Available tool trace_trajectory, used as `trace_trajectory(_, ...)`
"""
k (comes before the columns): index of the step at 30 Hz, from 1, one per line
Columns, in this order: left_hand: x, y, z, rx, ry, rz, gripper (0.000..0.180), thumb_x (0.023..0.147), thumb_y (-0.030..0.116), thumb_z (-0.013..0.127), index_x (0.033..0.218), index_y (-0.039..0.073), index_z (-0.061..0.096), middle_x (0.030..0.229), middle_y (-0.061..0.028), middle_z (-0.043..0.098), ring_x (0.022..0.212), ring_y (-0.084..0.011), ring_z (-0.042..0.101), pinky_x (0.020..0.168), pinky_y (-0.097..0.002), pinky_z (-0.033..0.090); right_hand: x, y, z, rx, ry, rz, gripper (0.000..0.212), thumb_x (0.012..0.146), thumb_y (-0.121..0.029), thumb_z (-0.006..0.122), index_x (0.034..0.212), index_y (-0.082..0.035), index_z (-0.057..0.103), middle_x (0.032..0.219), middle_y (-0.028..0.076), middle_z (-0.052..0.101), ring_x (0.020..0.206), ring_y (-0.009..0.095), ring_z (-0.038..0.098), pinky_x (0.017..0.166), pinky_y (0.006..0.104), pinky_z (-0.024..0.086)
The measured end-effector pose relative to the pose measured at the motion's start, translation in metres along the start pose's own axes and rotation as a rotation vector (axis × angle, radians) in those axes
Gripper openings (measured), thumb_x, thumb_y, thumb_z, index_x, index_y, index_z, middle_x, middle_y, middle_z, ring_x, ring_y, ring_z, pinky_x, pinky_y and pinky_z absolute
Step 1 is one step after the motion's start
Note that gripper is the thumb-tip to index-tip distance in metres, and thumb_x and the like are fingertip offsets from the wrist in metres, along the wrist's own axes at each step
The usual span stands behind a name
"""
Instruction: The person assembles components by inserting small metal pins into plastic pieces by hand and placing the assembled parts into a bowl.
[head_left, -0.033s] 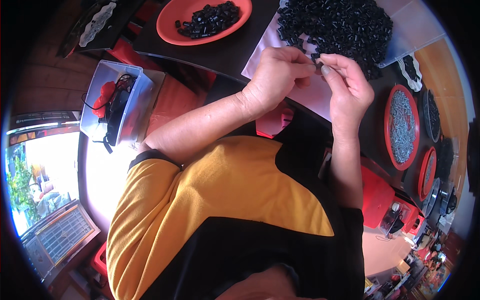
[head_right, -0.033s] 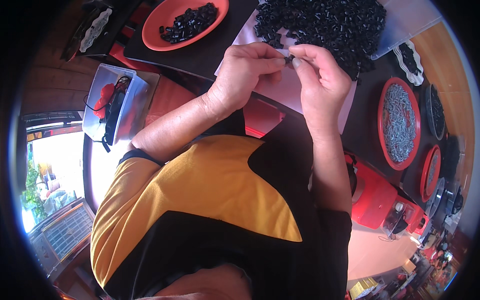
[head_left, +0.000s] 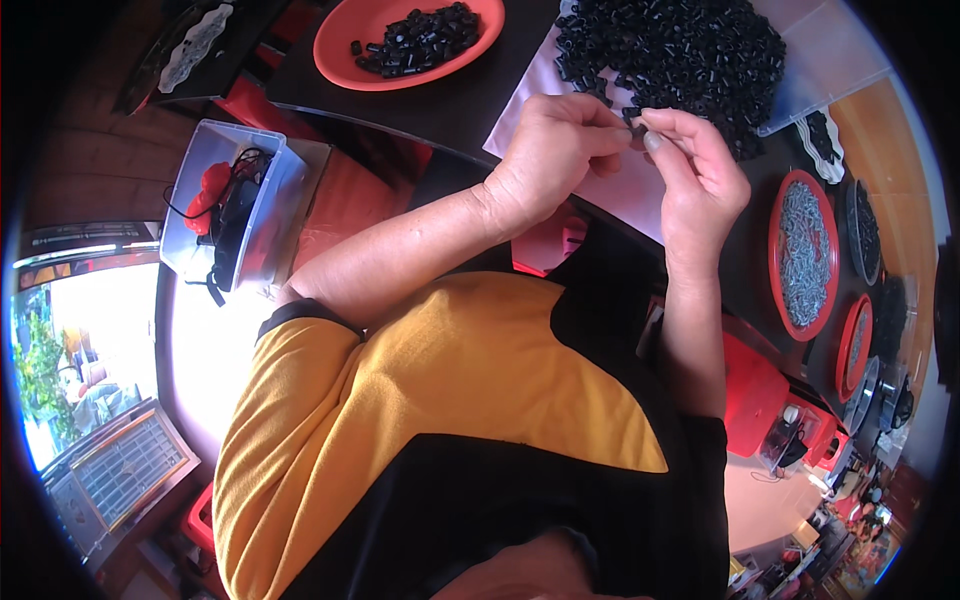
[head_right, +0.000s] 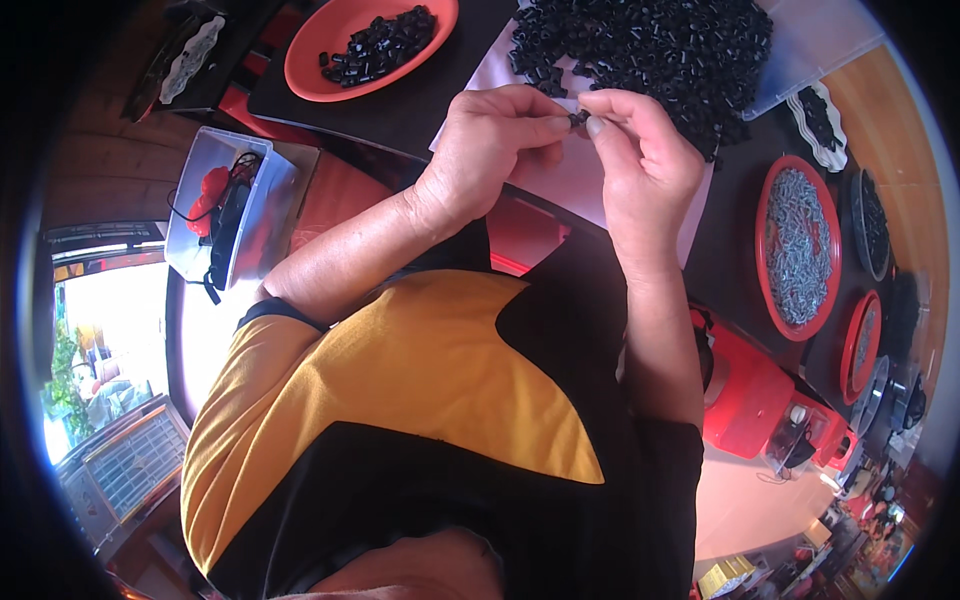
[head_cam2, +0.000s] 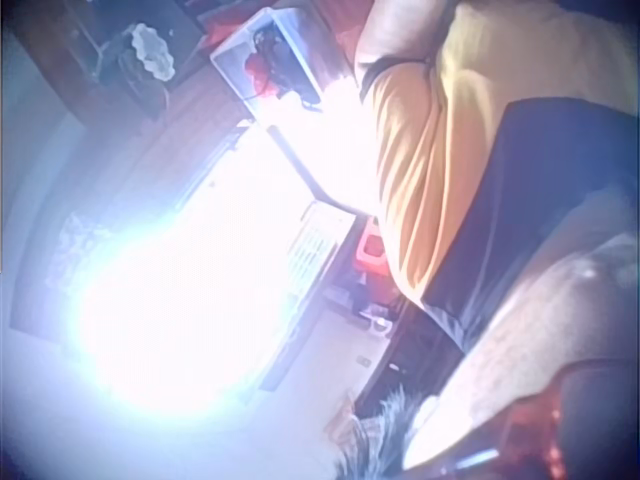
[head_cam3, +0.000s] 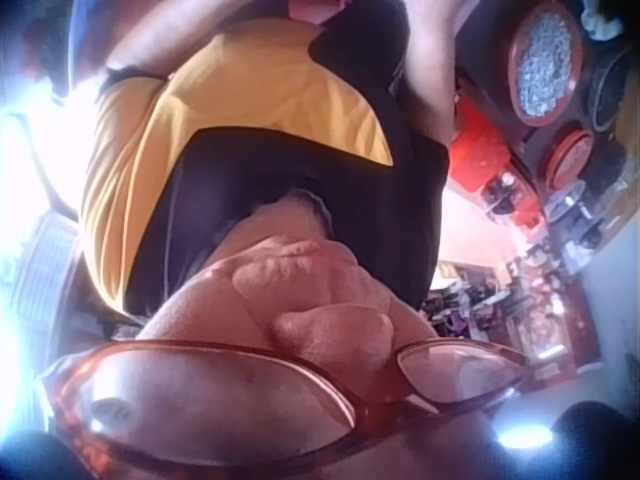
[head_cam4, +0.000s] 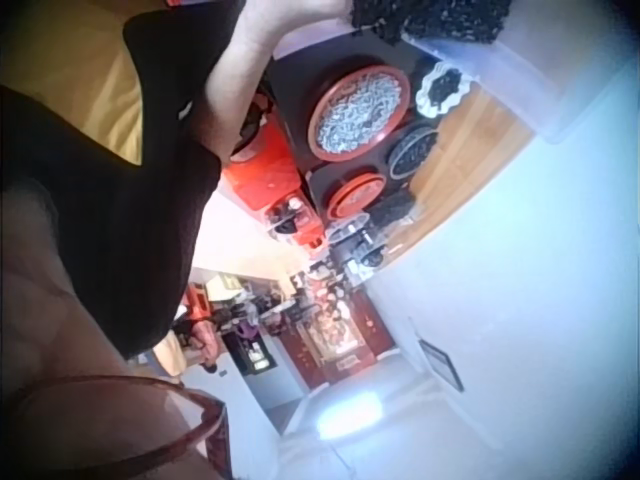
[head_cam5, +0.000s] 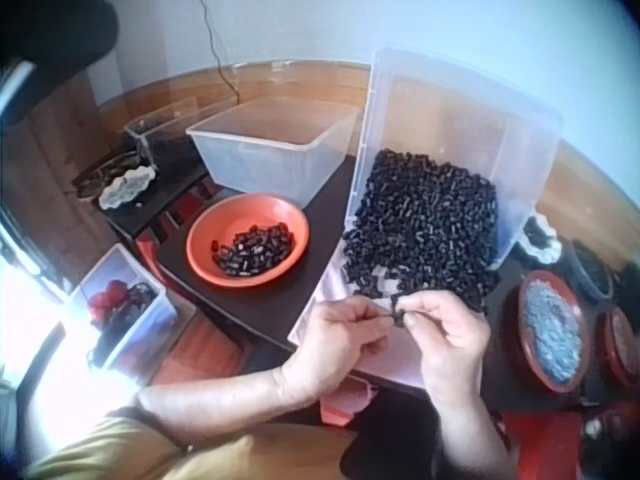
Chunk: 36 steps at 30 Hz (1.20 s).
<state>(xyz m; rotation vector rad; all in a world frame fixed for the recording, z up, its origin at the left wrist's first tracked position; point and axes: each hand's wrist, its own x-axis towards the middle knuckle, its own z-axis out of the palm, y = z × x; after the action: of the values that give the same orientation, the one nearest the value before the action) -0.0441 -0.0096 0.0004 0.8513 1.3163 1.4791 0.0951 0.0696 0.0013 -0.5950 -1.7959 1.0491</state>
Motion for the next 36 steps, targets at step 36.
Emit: trace_trajectory(36, -0.009, -0.003, -0.002, 0.076, -0.042, 0.012, 0.013, 0.089, 0.009, 0.065, 0.095, -0.002, 0.067, 0.074, -0.0046, 0.065, 0.065, -0.0084, 0.060, 0.054, -0.0226, 0.048, 0.007, -0.010, -0.003, -0.309, -0.166, -0.239, 0.024, 0.081, 0.013, 0.058, 0.098, -0.004, 0.065, 0.083, 0.007, 0.072, 0.078, 0.017, 0.072, 0.069, 0.0263, 0.056)
